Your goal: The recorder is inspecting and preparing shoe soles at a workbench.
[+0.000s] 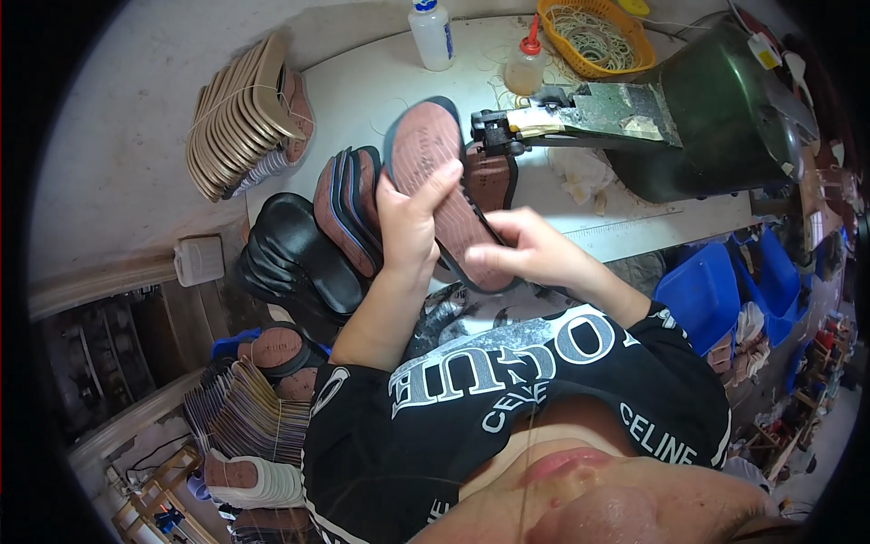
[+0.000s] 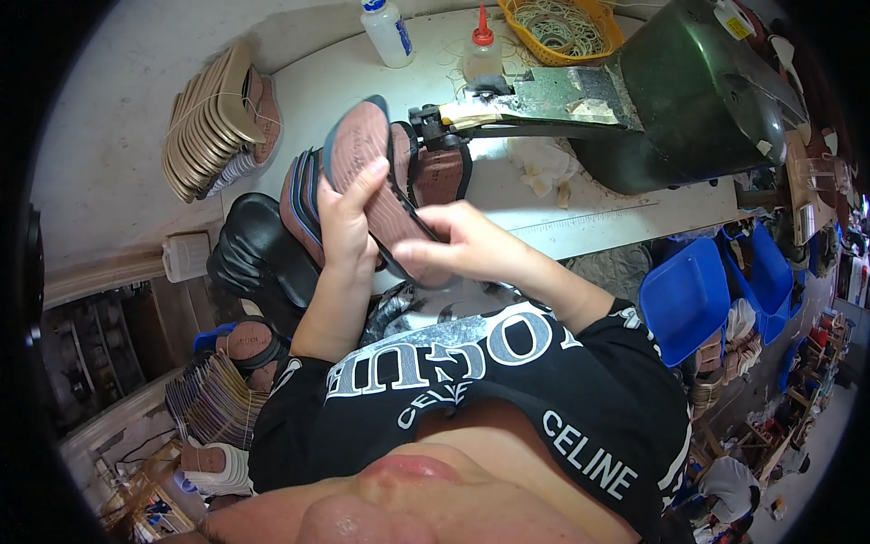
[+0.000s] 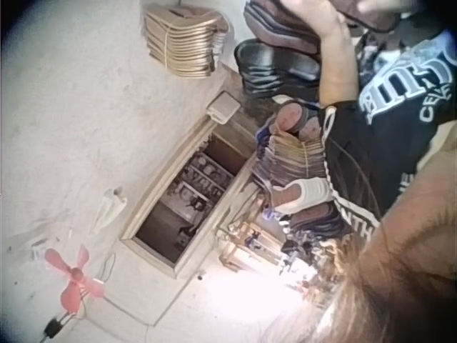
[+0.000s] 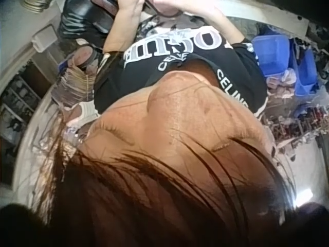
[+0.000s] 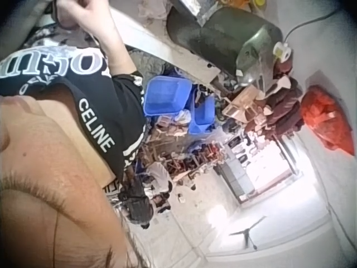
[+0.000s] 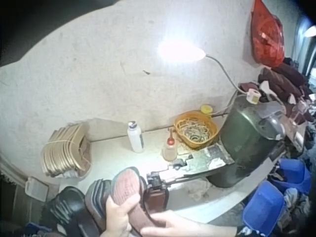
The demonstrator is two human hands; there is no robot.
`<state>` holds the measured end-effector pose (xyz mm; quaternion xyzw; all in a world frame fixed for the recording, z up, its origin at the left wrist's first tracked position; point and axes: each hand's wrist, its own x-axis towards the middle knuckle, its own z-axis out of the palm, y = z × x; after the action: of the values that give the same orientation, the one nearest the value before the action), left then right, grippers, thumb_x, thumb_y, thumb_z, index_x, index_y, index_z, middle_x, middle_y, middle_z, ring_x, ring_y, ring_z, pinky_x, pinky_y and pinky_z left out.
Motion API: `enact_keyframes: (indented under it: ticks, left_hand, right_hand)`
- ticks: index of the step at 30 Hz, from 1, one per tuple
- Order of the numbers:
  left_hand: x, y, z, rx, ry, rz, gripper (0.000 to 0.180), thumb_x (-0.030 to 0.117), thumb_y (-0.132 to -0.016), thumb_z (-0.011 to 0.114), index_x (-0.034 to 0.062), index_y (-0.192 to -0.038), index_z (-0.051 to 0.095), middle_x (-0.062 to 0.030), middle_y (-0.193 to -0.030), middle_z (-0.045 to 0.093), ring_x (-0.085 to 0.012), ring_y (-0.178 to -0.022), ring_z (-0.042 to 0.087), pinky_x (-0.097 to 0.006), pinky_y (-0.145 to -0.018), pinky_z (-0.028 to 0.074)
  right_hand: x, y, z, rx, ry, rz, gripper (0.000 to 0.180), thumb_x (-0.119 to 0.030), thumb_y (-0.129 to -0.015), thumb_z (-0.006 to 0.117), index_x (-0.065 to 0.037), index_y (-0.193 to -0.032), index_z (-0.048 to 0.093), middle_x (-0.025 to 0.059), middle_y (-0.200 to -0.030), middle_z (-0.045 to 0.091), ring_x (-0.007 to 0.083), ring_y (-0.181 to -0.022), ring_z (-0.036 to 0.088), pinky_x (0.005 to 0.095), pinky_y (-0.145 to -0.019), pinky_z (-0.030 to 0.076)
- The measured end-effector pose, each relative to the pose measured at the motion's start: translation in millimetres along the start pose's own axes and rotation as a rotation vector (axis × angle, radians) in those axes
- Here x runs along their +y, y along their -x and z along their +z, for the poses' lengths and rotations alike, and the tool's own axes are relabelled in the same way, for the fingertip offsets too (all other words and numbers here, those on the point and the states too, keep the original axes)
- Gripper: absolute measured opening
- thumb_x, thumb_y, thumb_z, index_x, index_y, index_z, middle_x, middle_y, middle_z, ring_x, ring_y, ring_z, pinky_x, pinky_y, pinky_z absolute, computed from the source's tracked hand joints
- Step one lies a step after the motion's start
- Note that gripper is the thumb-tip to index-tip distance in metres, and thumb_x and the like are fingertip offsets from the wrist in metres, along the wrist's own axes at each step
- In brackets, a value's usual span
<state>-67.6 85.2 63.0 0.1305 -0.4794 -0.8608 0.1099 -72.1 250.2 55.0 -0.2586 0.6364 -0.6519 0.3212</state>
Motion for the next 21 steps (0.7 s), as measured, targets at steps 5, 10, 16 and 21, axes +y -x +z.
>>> enact_keyframes:
  ticks: [5,10,16,21]
  left_hand:
    - [3.7,-35.7,20.9,-0.077,-0.103,0.102,0.045,0.001,-0.075,0.074,-0.0035,-0.114,0.053,-0.0092,-0.102,0.063,-0.0149,-0.089,0.063,-0.027,-0.083,0.050]
    - [-12.3,-83.4,20.1,-0.179,-0.471,0.246,0.046,0.019,-0.077,0.074,-0.0069,-0.111,0.056,-0.0128,-0.103,0.064,-0.0198,-0.092,0.062,-0.030,-0.084,0.049]
    - [-24.4,-97.1,19.3,-0.341,-0.528,0.124,0.035,0.026,-0.080,0.067,-0.0044,-0.098,0.068,-0.0106,-0.087,0.069,-0.0182,-0.085,0.064,-0.031,-0.080,0.049]
    - [-20.3,-93.7,34.5,-0.387,-0.420,0.027,0.033,0.021,-0.084,0.064,-0.0055,-0.104,0.065,-0.0100,-0.095,0.068,-0.0163,-0.086,0.064,-0.028,-0.080,0.049]
  right_hand:
    - [-2.3,26.9,-3.4,-0.009,-0.454,0.362,0.027,-0.027,-0.093,0.059,-0.001,-0.099,0.062,0.0086,-0.087,0.069,0.0120,-0.075,0.066,0.0239,-0.063,0.053]
    - [-9.1,25.4,-10.7,0.178,-0.414,0.234,0.032,-0.027,-0.095,0.052,0.002,-0.089,0.064,0.0104,-0.072,0.068,0.0137,-0.062,0.065,0.0232,-0.055,0.050]
    - [-16.9,38.3,-26.8,0.243,-0.525,0.163,0.031,-0.027,-0.093,0.052,0.002,-0.086,0.064,0.0097,-0.069,0.066,0.0133,-0.057,0.062,0.0237,-0.055,0.050]
    - [-17.2,36.5,-29.2,0.253,-0.547,0.128,0.032,-0.026,-0.094,0.051,0.002,-0.085,0.064,0.0106,-0.069,0.066,0.0136,-0.057,0.062,0.0239,-0.055,0.050]
